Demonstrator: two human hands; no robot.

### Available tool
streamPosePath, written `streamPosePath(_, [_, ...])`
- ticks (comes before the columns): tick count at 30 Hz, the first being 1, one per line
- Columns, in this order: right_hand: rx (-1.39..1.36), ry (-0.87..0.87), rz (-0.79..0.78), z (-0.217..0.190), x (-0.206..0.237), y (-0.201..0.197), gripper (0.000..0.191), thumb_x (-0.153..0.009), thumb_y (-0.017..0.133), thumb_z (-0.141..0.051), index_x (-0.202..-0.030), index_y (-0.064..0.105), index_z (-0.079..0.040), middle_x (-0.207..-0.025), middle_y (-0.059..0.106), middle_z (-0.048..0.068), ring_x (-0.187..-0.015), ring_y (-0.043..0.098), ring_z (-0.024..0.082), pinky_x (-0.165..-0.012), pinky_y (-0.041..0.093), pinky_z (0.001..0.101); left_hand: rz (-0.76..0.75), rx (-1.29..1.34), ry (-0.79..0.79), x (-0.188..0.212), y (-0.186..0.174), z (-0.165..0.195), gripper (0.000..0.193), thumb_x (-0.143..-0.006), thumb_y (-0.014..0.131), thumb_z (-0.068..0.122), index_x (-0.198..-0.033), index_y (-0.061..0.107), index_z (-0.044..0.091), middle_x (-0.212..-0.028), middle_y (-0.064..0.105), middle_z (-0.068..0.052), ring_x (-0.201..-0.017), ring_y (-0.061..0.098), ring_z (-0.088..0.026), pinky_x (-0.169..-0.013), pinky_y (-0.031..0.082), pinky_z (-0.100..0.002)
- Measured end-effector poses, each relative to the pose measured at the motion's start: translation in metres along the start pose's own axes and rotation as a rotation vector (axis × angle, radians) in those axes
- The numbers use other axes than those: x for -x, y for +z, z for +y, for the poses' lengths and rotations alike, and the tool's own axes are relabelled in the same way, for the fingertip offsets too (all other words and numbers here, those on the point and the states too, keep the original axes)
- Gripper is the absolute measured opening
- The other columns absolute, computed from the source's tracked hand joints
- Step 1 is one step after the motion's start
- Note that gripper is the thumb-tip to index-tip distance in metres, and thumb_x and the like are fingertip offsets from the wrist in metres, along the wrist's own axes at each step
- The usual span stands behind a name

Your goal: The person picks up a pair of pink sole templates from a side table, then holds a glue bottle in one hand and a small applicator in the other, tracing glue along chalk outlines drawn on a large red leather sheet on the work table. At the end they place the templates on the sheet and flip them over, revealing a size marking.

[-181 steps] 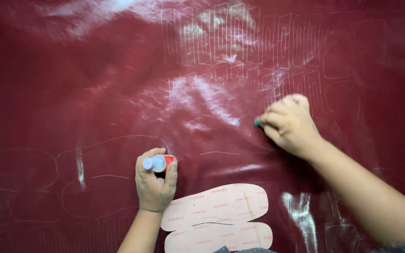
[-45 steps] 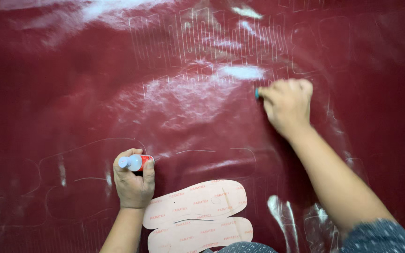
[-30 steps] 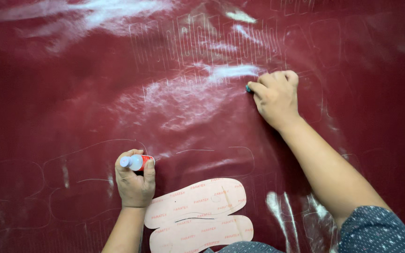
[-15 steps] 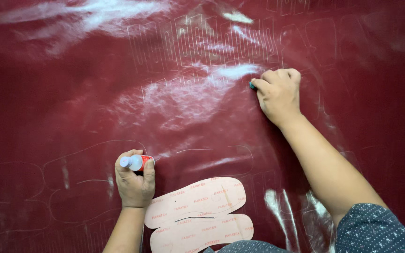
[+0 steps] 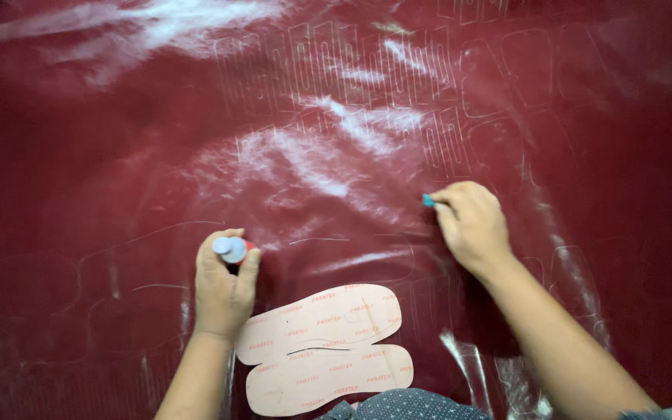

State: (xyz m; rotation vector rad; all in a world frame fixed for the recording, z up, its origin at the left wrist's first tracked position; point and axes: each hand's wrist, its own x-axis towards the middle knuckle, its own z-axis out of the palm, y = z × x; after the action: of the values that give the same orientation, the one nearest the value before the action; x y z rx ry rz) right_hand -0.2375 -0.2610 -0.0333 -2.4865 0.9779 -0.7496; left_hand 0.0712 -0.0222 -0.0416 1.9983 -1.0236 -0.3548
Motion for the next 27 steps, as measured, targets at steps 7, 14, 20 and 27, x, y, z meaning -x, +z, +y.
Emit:
streamPosePath(7, [0.144, -0.149, 0.130, -0.064, -0.057, 0.092, 0.005, -0.086, 0.072, -0.015, -0.090, 0.072, -0.018, -0.081, 0.060, 0.003, -0.081, 0.060, 0.027, -0.074, 0.040, 0.0460, -0.068, 0.158, 0.023, 0.028, 0.030, 0.031, 0.043, -0.093, 0.072, 0.021, -0.129, 0.054, 0.005, -0.124, 0.062, -0.015, -0.114, 0.064, -0.030, -0.100, 0.051, -0.039])
streamPosePath(14, [0.652, 0.168, -0.120, -0.006, -0.048, 0.046, 0.031, -0.088, 0.059, -0.028, -0.065, 0.074, -0.016, -0.067, 0.067, 0.010, -0.061, 0.066, 0.028, -0.054, 0.046, 0.0470, -0.052, 0.149, -0.034, 0.039, 0.026, 0.033, 0.045, -0.092, 0.074, 0.020, -0.129, 0.055, 0.004, -0.125, 0.065, -0.014, -0.114, 0.066, -0.030, -0.098, 0.052, -0.040])
streamPosePath(20, [-0.112, 0.560, 0.237, 0.048, 0.008, -0.038, 0.011, -0.100, 0.063, -0.011, -0.106, 0.069, -0.005, -0.101, 0.072, 0.009, -0.087, 0.068, 0.020, -0.080, 0.055, 0.0351, -0.201, 0.279, -0.056, 0.039, 0.044, 0.077, 0.043, -0.084, 0.077, 0.021, -0.121, 0.063, 0.006, -0.116, 0.064, -0.009, -0.101, 0.071, -0.025, -0.085, 0.059, -0.036])
streamPosePath(27, [-0.843, 0.709, -0.056, -0.059, 0.075, -0.014, 0.022, -0.095, 0.065, -0.008, -0.116, 0.070, -0.002, -0.106, 0.074, 0.002, -0.098, 0.067, 0.010, -0.089, 0.053, 0.0253, -0.265, 0.010, 0.290, 0.035, 0.072, 0.128, 0.049, -0.073, 0.086, 0.017, -0.119, 0.068, 0.011, -0.103, 0.059, -0.010, -0.096, 0.059, -0.031, -0.079, 0.051, -0.041])
